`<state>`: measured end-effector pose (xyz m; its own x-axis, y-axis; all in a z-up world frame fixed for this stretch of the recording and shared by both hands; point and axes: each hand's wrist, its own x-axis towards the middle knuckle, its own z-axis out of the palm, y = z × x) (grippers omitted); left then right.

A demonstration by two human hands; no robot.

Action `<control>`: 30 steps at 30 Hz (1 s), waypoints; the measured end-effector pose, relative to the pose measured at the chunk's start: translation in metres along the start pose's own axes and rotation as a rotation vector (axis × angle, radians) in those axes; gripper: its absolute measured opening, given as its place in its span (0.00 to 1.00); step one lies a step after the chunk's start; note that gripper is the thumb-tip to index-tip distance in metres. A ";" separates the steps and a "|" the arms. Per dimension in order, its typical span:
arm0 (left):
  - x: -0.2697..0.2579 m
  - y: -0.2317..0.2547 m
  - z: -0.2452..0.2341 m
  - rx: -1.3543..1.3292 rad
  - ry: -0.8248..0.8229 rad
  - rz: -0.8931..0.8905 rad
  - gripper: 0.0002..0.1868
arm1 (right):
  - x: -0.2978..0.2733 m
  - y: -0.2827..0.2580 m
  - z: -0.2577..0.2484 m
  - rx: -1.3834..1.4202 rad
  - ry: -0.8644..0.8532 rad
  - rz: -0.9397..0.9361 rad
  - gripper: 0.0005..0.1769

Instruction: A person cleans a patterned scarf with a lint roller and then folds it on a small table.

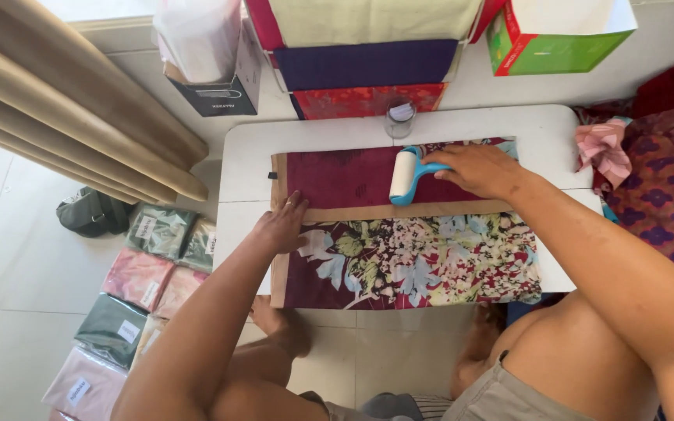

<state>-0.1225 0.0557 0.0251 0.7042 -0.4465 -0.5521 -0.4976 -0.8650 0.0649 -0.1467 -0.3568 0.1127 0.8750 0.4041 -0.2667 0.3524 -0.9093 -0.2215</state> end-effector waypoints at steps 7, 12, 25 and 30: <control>-0.014 0.003 -0.029 0.039 -0.006 -0.012 0.43 | 0.008 0.015 -0.002 0.091 -0.051 0.091 0.18; -0.012 -0.009 -0.009 -0.048 0.026 0.003 0.32 | -0.022 0.043 -0.018 0.062 -0.081 0.256 0.18; -0.016 -0.006 -0.022 -0.135 0.002 -0.015 0.34 | -0.009 0.063 -0.012 0.078 -0.012 0.234 0.22; -0.024 -0.001 -0.025 -0.132 -0.010 -0.027 0.35 | -0.034 0.149 0.017 -0.148 -0.025 0.445 0.25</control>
<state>-0.1258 0.0613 0.0593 0.7107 -0.4211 -0.5636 -0.4070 -0.8995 0.1587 -0.1293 -0.5043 0.0724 0.9440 -0.0276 -0.3287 -0.0100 -0.9984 0.0552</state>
